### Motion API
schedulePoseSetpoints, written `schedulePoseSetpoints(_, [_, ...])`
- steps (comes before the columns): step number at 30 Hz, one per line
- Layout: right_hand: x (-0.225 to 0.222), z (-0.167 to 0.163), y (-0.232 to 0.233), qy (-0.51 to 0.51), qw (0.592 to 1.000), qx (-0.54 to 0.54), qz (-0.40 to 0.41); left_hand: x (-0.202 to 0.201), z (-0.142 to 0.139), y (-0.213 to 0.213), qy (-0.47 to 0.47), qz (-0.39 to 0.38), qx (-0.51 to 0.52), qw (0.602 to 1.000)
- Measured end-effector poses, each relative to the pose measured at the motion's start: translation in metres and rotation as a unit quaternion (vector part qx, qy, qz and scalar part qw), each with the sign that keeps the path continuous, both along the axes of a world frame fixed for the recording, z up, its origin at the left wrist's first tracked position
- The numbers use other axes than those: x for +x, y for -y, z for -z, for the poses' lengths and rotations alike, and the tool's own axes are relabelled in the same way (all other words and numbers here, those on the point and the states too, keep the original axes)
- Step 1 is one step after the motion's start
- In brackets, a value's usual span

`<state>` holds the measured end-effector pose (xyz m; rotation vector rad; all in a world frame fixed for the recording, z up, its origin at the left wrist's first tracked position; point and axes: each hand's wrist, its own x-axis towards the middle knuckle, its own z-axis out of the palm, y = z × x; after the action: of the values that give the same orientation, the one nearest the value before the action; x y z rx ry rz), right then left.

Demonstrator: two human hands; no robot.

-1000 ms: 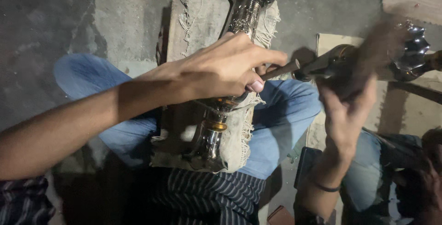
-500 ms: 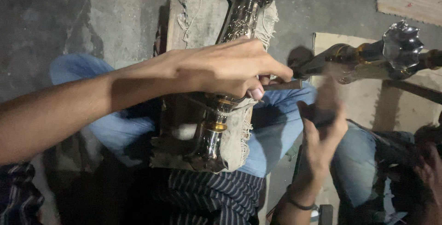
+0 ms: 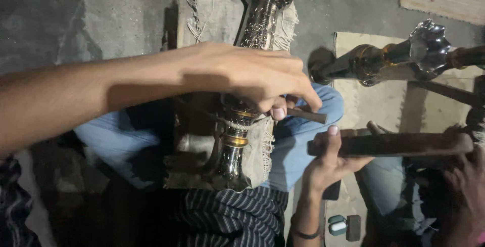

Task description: The person sits cross-legged on the floor with an engraved brass vase held against a cloth pad on their lap. They hold a steel punch against the vase surface with one hand and repeatedly strike it with a wooden mallet held in the other hand, repositioning the punch around the vase body as they work.

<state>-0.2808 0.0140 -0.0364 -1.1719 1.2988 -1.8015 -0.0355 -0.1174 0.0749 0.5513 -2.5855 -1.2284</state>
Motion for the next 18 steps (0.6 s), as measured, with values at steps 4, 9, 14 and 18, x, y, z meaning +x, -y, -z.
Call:
schedulePoseSetpoints(4, [0.008, 0.001, -0.003, -0.357, 0.933, -0.039, -0.027, -0.002, -0.008, 0.0, 0.114, 0.01, 0.041, 0.993])
schedulePoseSetpoints(9, [0.014, 0.026, -0.017, -0.338, 0.941, 0.006, -0.009, -0.005, 0.0, 0.005, 0.067, 0.065, -0.006, 0.996])
schedulePoseSetpoints(14, [0.007, 0.043, -0.036, -0.233, 0.972, 0.011, -0.023, -0.007, 0.009, 0.011, 0.008, 0.106, 0.021, 0.994])
schedulePoseSetpoints(18, [-0.004, 0.036, -0.035, -0.2, 0.973, 0.098, -0.054, 0.007, 0.01, 0.012, 0.036, 0.001, 0.108, 0.993])
